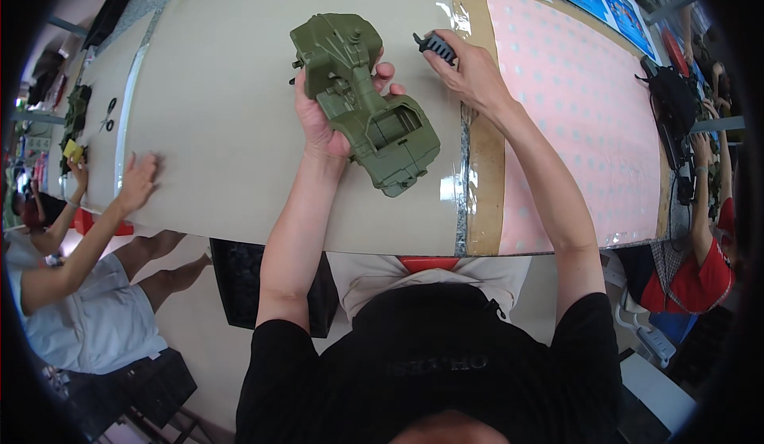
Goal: The person assembles green plastic toy vehicles by hand. They pick up a vehicle body and attach black plastic wheel components to the sides, snapping them into place. The person handles the parts one at a time, rotating the vehicle to fit the wheels securely.
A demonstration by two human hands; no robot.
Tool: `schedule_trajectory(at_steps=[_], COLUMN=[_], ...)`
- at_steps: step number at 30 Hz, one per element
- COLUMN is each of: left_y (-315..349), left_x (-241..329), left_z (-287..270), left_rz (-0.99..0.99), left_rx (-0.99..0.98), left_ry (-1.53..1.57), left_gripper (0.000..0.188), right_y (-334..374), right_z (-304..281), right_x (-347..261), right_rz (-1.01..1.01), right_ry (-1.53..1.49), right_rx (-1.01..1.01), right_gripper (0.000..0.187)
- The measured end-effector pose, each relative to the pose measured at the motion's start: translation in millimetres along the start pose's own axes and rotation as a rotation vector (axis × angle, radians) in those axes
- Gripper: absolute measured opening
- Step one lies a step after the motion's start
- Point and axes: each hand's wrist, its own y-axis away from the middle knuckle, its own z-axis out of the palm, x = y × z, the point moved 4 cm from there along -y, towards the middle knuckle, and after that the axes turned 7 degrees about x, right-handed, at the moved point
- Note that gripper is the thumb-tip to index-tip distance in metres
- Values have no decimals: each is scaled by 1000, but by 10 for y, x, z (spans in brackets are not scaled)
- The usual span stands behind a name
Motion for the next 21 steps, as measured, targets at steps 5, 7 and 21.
schedule_trajectory(at_steps=[5,7,21], left_y=[-13,15,27], left_x=[15,3,-95], left_z=[-55,-51,27], left_rz=[14,37,82], left_rx=[14,42,-25], left_ry=[-116,-152,-640], left_gripper=[77,80,97], right_y=[315,407,615], right_z=[-193,-197,-339], right_x=[18,40,-199], right_rz=[98,139,195], right_ry=[-145,-185,-770], right_rx=[22,17,-12], right_gripper=[35,33,26])
